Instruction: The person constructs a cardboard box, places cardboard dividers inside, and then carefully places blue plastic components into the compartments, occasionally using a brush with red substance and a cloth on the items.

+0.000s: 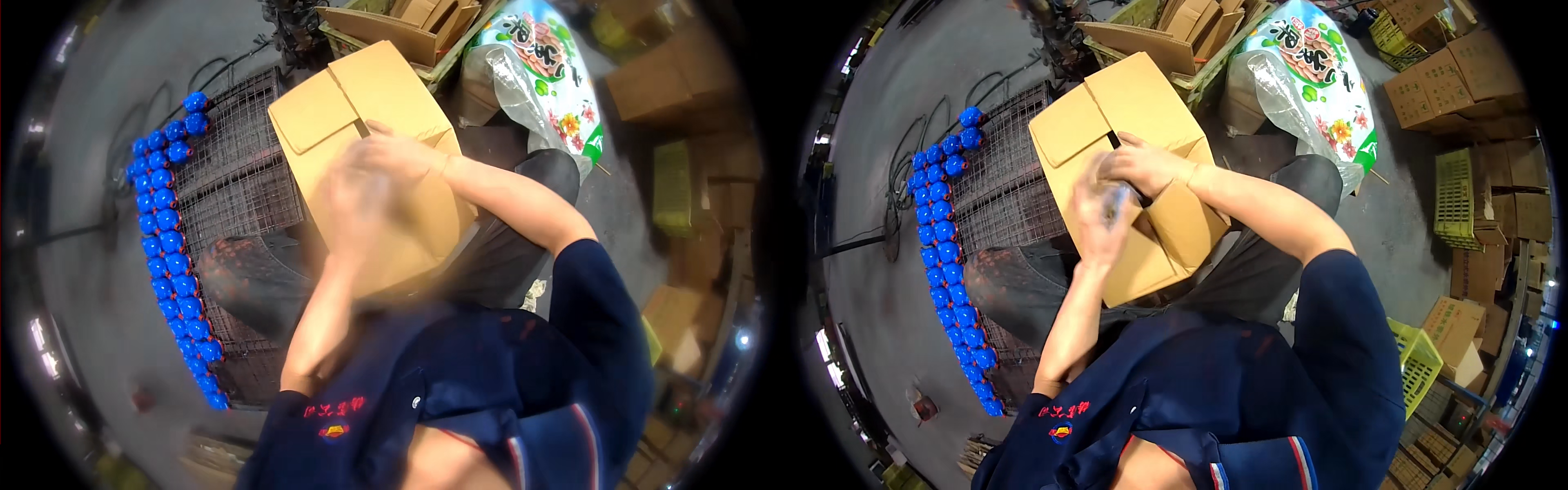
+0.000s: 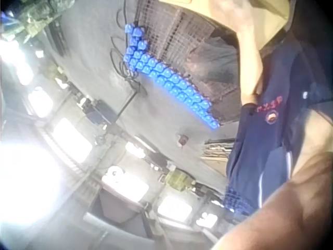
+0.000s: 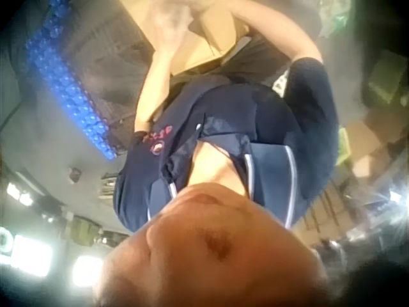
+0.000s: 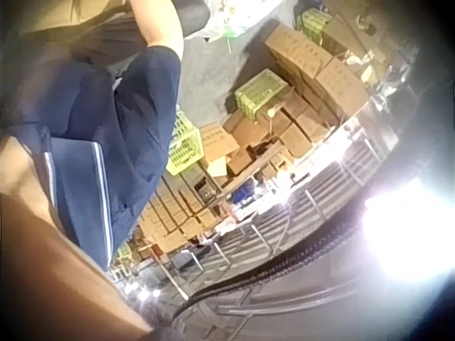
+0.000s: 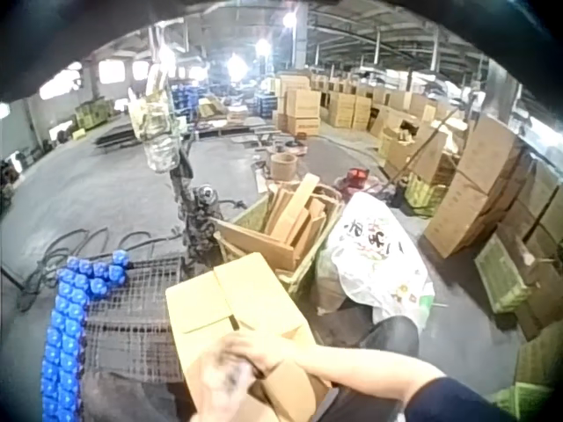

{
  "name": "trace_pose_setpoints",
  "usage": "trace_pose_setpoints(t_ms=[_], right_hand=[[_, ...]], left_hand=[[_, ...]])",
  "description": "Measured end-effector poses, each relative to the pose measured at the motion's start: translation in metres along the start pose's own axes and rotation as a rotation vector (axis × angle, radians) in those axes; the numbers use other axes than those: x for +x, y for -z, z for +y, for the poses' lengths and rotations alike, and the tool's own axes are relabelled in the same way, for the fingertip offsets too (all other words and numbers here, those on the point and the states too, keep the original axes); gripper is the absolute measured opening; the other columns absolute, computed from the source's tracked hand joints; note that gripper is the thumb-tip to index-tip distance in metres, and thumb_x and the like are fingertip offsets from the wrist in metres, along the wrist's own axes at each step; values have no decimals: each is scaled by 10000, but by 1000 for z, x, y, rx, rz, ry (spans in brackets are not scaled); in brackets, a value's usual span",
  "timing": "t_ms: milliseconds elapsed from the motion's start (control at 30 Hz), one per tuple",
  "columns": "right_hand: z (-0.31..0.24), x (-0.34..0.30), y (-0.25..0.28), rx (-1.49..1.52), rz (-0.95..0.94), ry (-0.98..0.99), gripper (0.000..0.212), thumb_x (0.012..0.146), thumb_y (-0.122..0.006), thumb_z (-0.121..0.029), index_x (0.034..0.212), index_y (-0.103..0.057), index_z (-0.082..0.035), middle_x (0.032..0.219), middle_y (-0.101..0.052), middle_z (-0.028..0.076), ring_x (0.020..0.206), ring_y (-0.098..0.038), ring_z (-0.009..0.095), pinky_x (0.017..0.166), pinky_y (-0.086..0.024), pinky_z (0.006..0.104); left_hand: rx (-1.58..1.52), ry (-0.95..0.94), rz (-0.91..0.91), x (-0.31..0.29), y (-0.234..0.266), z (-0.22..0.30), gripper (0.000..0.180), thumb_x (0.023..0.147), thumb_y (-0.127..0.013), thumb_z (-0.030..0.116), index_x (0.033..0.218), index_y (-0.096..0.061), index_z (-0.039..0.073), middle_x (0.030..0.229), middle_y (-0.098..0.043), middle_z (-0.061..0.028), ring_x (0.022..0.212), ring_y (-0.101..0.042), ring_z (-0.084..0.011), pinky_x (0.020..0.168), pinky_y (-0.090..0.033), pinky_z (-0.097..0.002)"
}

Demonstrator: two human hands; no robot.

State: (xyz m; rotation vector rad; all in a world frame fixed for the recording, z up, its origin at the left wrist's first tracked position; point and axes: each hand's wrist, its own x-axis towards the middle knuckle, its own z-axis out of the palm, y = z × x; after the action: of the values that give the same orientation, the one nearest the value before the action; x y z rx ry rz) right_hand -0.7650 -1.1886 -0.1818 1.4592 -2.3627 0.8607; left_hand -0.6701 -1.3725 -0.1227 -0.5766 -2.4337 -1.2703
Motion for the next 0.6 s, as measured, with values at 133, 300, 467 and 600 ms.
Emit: trace_pose_setpoints(t_ms=[133, 300, 467, 600], right_hand=[[23, 7, 60, -94, 458, -587, 407, 923, -582, -314, 1238, -573, -56, 1237, -593, 189, 1186, -558, 338, 1030, -434, 420], [84, -36, 15, 931, 258, -1129, 876, 971, -338, -670, 1481, -312, 43, 1492, -407, 197, 1371, -397, 283, 1118, -323, 374], [30, 1, 82, 927, 367, -1027, 734, 1031, -317, -553, 1489, -315, 21, 1486, -414, 165, 1349, -417, 260, 1126, -303, 366], [-20, 4, 147, 1281, 616, -627, 741, 1009, -323, -611, 1399, -452, 6, 1362, -529, 132, 1268, -486, 216, 1071, -376, 360]], left_hand=[[311, 479, 204, 3, 17, -67, 908, 778, -785, 311, 1450, -300, -60, 1548, -187, -270, 1420, -231, -434, 1163, -227, -517], [-607, 801, 128, -3, 18, -103, 815, 876, -727, 218, 1489, -257, -43, 1462, -401, -180, 1342, -407, -270, 1122, -323, -377], [-494, 548, 243, -16, 44, -61, 675, 913, -657, 112, 1464, -306, -59, 1433, -427, -164, 1295, -431, -208, 1103, -321, -335], [-449, 276, 439, -74, 57, -43, 642, 1001, -506, 313, 1489, -271, -31, 1477, -394, -167, 1361, -387, -269, 1145, -279, -413]])
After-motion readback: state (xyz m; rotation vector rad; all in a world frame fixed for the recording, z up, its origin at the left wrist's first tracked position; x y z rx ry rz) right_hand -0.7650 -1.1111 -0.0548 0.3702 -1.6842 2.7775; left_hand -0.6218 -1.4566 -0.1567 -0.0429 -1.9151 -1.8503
